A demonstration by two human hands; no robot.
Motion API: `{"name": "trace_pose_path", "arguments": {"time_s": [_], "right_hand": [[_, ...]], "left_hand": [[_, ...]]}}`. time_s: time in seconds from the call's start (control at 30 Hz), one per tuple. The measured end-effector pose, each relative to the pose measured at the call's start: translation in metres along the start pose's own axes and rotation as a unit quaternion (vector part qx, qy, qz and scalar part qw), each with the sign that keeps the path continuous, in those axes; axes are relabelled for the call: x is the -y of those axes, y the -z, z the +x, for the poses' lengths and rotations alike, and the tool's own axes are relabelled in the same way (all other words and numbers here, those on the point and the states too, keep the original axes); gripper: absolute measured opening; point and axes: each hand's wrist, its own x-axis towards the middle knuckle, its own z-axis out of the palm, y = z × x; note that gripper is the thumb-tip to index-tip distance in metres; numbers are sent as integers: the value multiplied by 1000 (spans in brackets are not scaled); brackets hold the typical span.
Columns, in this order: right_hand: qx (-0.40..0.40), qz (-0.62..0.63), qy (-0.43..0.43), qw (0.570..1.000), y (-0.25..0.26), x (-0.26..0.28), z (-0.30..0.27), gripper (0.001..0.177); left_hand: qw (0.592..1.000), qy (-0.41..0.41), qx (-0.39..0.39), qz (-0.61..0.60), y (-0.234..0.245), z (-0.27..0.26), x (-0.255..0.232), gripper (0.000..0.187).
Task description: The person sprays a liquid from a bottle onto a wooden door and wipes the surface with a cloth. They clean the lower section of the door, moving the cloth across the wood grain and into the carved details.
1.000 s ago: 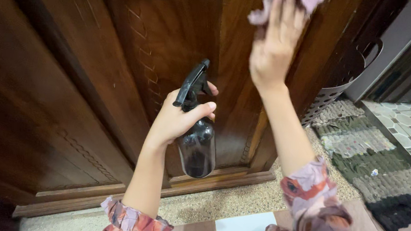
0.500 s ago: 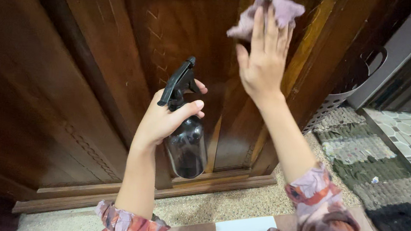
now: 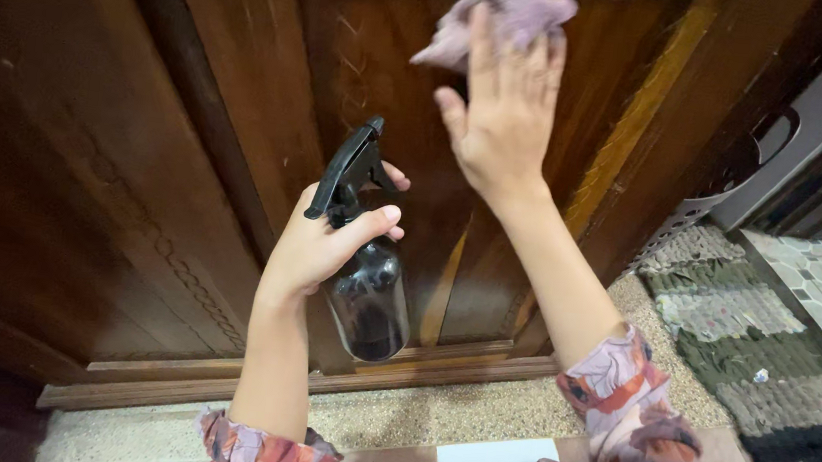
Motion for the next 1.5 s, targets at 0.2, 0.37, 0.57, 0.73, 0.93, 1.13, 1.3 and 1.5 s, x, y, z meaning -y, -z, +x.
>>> {"name": "trace_pose_path", "arguments": {"time_s": [0.2, 0.37, 0.57, 0.73, 0.93, 1.13, 1.3, 1.5], "right_hand": [[-65, -1, 17, 998, -19, 43, 38, 76], [-54, -3, 116, 992, -28, 69, 45, 73], [-38, -9, 208, 977, -31, 32, -1, 68], [-52, -73, 104, 990, -20, -10, -19, 66], [-94, -18, 29, 995, -24, 10, 17, 66], [31, -7, 130, 991, -30, 6, -32, 64], [18, -47, 75, 996, -22, -54, -80, 71], [-70, -15, -93, 993, 2, -95, -38, 78]], "left_hand": [[1000, 12, 0, 6, 11, -8, 1, 38], [999, -11, -17, -38, 15, -12, 7, 38], [999, -3, -26, -46, 20, -18, 9, 39], [999, 8, -31, -23, 24, -26, 6, 37], [999, 14, -18, -23, 21, -19, 8, 37], [999, 0, 5, -47, 6, -2, 17, 37], [999, 18, 14, -31, -5, 4, 18, 38], [999, 17, 30, -15, -13, 11, 4, 37]]}}
